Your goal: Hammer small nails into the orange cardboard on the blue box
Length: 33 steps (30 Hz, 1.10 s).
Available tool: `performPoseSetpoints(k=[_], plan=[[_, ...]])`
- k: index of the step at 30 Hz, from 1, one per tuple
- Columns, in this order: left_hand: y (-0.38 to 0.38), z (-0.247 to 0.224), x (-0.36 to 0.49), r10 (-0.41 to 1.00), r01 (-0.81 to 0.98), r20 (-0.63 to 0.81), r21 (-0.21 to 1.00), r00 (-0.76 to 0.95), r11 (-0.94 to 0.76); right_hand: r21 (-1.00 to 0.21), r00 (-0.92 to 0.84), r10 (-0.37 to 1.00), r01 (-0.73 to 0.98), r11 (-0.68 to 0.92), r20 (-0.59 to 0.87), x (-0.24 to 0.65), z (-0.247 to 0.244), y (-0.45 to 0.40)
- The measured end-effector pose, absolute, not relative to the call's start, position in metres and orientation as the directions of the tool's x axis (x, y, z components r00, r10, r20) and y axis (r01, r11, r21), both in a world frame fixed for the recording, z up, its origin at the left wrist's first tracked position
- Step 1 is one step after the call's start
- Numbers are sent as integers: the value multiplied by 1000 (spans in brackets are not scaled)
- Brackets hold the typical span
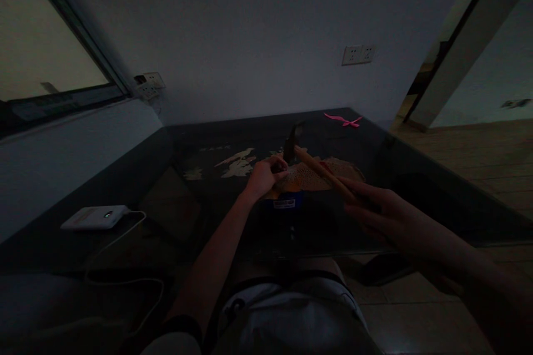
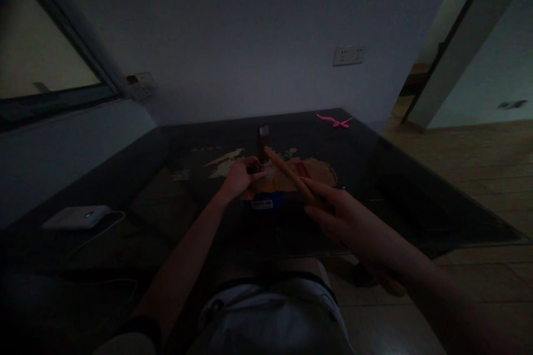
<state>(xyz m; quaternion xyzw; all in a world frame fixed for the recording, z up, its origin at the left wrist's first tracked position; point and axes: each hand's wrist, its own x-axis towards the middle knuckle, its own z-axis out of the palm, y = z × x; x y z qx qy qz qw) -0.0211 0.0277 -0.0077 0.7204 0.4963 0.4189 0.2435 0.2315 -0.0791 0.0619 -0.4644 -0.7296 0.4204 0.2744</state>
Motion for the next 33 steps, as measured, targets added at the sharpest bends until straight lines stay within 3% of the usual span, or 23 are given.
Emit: performPoseSetpoints(k=[12,17,23,33], plan=[[29,-7,-20,926,480,354,794,132,-372,-881,-406,914,436,183,-11,229,67,-82],[26,-4,-20,930,482,336,796,152,-366,-877,-425,900,464,121,-101,227,59,-78],[32,-11,-20,927,433,353,820,130,-373,-873,-382,923,436,217,39,230,66,-84],[32,-13,-22,929,452,346,813,130,-366,-867,-435,899,465,182,-44,229,61,-76]])
